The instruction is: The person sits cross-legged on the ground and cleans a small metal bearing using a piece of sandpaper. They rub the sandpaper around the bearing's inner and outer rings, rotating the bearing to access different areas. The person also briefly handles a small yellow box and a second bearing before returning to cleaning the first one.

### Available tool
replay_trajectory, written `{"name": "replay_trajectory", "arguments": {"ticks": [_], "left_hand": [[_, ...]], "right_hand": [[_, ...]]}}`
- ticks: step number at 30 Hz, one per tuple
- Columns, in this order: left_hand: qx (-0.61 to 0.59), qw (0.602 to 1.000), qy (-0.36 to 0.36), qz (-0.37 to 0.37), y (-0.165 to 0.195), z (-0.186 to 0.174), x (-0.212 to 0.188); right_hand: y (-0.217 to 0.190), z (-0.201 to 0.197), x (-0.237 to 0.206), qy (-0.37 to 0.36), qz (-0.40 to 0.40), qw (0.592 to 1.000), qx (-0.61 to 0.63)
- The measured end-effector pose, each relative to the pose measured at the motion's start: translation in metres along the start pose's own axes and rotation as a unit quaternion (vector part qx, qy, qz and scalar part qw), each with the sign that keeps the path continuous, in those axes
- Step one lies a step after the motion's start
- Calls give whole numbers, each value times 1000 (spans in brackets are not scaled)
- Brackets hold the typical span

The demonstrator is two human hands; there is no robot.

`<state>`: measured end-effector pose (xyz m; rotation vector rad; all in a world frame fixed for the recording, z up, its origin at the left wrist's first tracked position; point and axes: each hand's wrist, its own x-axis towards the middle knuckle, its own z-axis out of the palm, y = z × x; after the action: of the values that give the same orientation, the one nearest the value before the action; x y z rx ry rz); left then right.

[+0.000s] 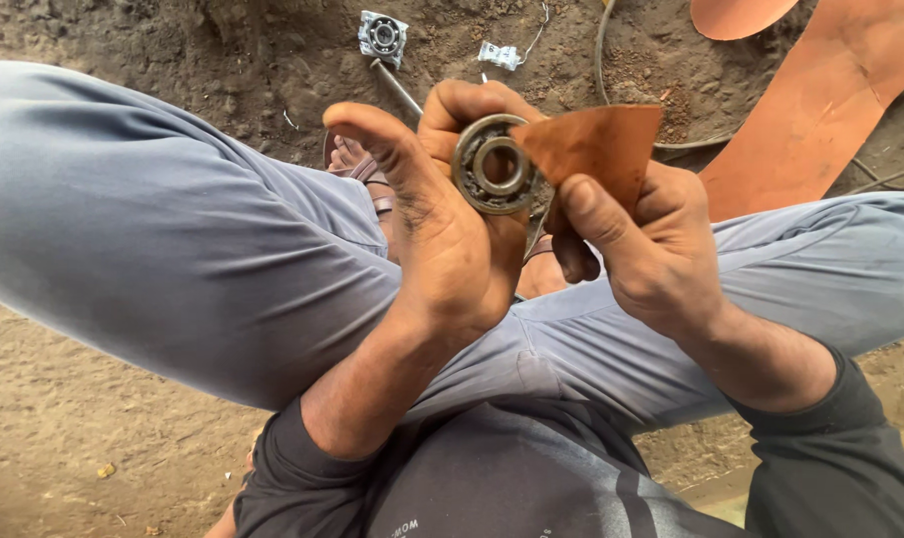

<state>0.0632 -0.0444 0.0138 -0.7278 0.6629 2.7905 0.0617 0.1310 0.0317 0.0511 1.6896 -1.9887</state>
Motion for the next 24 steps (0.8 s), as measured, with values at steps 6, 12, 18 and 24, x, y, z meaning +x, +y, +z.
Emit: {"name": "replay_trajectory", "arguments": {"ticks": [6,12,18,24], "left_hand": [[13,999,16,38,5,1,5],[96,995,3,9,4,2,-1],[109,993,-39,-9,-11,3,-1],[143,989,-33,22,-13,-1,0]], "right_hand": [[-13,1,6,59,-77,992,-78],[-19,-5,22,86,-94,992,-1],[-14,-15,19,32,-13,998,59],[-4,-23,20,-19,27,992,121]]}}
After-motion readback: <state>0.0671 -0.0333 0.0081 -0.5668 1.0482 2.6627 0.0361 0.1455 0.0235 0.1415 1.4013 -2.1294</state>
